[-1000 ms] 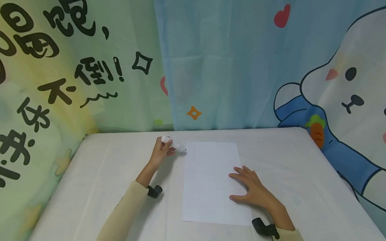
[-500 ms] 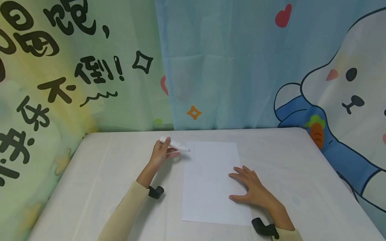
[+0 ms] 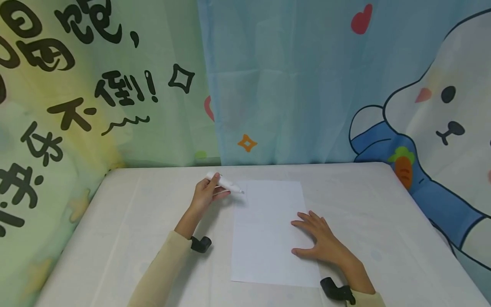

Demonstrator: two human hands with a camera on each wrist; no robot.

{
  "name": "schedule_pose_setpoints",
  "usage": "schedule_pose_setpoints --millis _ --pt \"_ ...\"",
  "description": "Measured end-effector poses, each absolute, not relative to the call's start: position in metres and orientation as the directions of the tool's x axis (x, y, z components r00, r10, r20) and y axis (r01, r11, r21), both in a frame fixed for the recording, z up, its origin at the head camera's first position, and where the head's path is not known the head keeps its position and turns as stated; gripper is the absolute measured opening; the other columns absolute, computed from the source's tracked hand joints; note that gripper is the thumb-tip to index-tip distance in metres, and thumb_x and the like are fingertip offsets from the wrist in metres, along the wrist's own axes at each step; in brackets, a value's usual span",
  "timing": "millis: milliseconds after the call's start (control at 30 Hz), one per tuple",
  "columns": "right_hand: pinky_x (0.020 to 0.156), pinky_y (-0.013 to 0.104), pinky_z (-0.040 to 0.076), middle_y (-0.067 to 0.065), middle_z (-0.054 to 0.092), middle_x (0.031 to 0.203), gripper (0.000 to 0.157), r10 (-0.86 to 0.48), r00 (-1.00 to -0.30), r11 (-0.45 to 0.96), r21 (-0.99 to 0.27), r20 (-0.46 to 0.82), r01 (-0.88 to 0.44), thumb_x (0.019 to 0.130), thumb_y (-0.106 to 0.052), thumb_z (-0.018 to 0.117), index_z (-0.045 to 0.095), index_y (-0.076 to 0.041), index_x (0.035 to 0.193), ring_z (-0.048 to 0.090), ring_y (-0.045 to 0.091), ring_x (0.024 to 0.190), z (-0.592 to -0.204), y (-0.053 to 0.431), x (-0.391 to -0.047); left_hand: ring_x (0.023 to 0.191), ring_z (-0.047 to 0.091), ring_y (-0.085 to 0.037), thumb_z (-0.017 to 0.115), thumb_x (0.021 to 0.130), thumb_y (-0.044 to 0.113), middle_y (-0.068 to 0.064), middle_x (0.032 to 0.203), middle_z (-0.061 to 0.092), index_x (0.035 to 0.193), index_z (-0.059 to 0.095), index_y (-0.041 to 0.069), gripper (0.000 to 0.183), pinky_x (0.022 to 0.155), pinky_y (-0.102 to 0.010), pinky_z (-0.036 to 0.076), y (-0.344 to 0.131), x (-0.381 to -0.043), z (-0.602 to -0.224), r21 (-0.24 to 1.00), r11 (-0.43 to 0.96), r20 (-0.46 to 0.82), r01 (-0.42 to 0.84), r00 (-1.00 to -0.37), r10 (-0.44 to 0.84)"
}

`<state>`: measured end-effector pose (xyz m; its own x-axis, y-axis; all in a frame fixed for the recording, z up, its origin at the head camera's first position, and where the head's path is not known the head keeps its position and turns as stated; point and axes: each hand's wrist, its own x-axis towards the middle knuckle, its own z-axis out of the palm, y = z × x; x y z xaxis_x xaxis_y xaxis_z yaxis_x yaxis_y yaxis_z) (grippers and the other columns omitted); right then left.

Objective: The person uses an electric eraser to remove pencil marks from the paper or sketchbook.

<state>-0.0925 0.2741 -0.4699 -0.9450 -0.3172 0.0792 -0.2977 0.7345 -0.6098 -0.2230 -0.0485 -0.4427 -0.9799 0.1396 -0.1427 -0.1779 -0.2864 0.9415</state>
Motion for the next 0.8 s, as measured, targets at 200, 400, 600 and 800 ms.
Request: schedule_pose_setpoints --millis 200,400,600,800 --pt "0.108 0.071 0.007 0.024 0.042 0.145 0.070 -0.317 -0.946 0.730 -0.619 0.069 -0.290 0.071 -0.035 0.083 0.059 -0.008 0.131 0.019 0.053 0.139 -0.4677 0.2743 -0.0913 0.077 0.069 -0.016 0.039 0.106 0.017 -0.015 0.106 0.055 0.132 0.039 -0.014 0.040 0.074 -0.031 0.058 -0.0453 -0.2221 -0.4395 0.925 -0.333 -0.127 -0.185 -0.974 0.187" --pt "0.107 0.071 0.007 0.024 0.042 0.145 0.070 -0.324 -0.943 0.728 -0.618 0.073 -0.298 0.071 -0.035 0.083 0.059 -0.008 0.131 0.019 0.053 0.139 -0.4679 0.2736 -0.0908 0.084 0.067 -0.019 0.037 0.106 0.018 -0.017 0.110 0.053 0.133 0.036 -0.011 0.040 0.076 -0.031 0.057 -0.0449 -0.2212 -0.4423 0.923 -0.336 -0.138 -0.190 -0.975 0.174" --pt "0.107 0.071 0.007 0.023 0.041 0.146 0.070 -0.328 -0.942 0.726 -0.619 0.073 -0.300 0.071 -0.035 0.083 0.058 -0.009 0.132 0.018 0.053 0.139 -0.4702 0.2749 -0.0912 0.086 0.067 -0.018 0.043 0.105 0.016 -0.015 0.111 0.053 0.132 0.035 -0.008 0.038 0.078 -0.030 0.057 -0.0442 -0.2208 -0.4418 0.917 -0.344 -0.158 -0.201 -0.976 0.151" --pt "0.107 0.071 0.007 0.022 0.039 0.147 0.071 -0.331 -0.942 0.725 -0.621 0.063 -0.296 0.071 -0.035 0.082 0.057 -0.010 0.132 0.017 0.052 0.139 -0.4709 0.2749 -0.0925 0.083 0.067 -0.016 0.060 0.091 -0.006 -0.014 0.108 0.054 0.127 0.039 -0.006 0.042 0.081 -0.037 0.057 -0.0427 -0.2219 -0.4419 0.930 -0.336 -0.122 -0.150 -0.987 0.102"
